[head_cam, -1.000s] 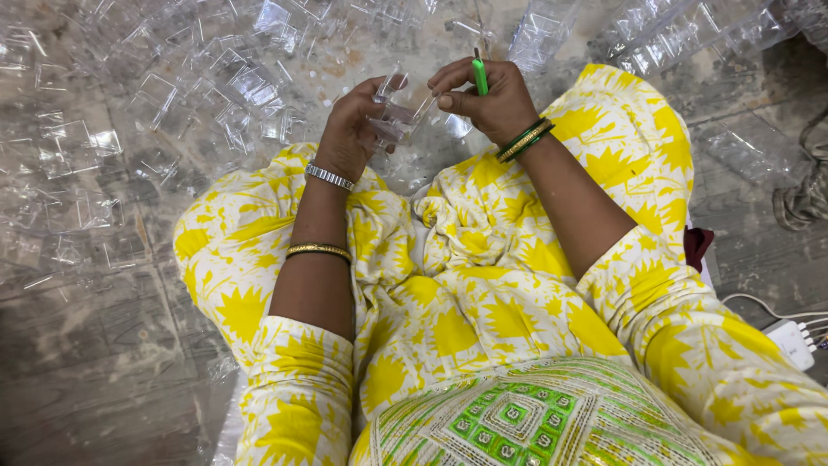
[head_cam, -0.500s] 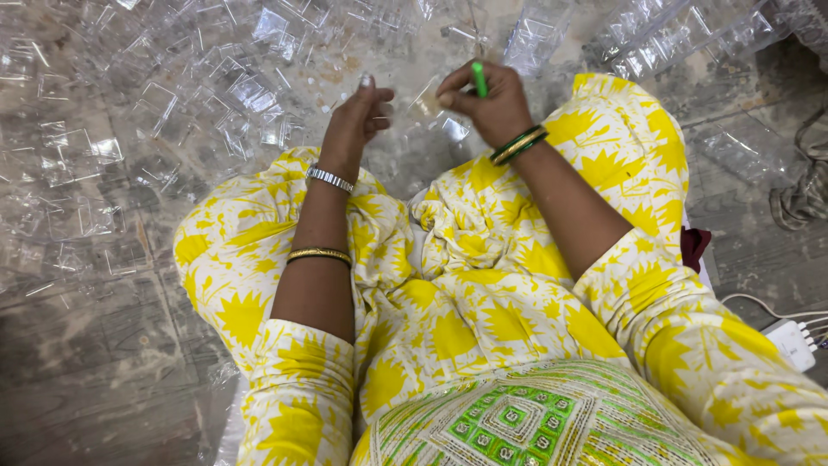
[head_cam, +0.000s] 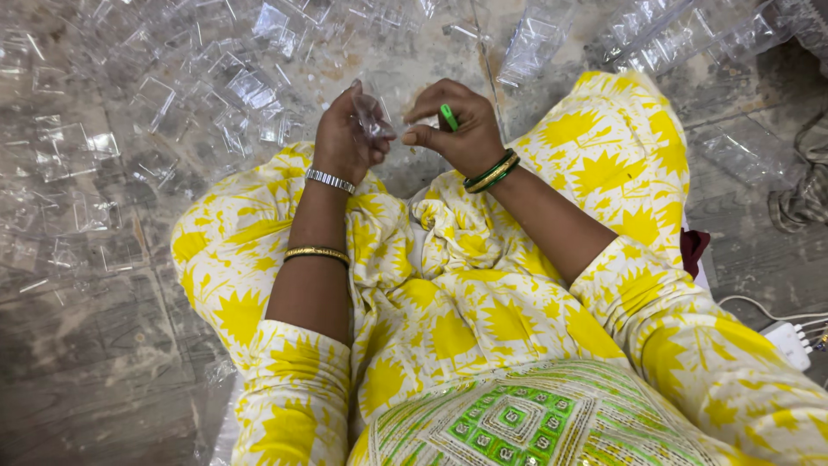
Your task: The person sits on the floor and folds clear plastic sheets into small box shapes, using a green utility knife to cut and score the plastic edges. They handle one piece at a time, pressing folds and setting finished boxes aside among scattered plastic scraps.
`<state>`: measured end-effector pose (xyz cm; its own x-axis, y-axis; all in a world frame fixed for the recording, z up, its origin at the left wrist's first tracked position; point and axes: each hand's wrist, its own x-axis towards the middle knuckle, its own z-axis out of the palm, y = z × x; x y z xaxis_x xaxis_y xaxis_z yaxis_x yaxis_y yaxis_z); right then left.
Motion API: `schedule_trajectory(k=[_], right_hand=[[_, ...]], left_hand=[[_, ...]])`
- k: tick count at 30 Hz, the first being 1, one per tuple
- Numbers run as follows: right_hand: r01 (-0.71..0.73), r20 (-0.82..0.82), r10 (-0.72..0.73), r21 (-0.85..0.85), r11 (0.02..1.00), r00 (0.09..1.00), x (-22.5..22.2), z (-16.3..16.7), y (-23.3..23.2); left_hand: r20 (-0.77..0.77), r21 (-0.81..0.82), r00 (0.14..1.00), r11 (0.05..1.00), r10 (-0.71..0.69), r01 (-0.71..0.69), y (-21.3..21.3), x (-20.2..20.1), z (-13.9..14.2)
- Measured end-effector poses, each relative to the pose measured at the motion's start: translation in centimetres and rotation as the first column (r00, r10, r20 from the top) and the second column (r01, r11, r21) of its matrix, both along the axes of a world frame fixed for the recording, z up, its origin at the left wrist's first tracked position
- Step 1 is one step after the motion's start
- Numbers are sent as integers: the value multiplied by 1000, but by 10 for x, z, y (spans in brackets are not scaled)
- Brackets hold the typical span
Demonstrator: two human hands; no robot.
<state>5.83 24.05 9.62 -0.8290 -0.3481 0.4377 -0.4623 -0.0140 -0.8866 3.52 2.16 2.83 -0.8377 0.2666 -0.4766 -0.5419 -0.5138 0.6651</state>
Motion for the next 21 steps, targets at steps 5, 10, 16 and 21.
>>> schedule_trajectory(k=[5,10,16,21], right_hand=[[164,-151,-141,149,975,978,-10,9,16],[194,5,-208,344,919,978,-18,2,24],[293,-319,-165,411,863,933,-23,-1,24],[317,-321,-174,474,821,931,-19,4,24]], left_hand=[[35,39,999,999,30,-32,-7,0,-9],[29,103,999,994,-25,22,-4,4,4],[-76,90,990,988,-121,127,-3,11,12],[-99,72,992,994,-77,84,-1,13,13]])
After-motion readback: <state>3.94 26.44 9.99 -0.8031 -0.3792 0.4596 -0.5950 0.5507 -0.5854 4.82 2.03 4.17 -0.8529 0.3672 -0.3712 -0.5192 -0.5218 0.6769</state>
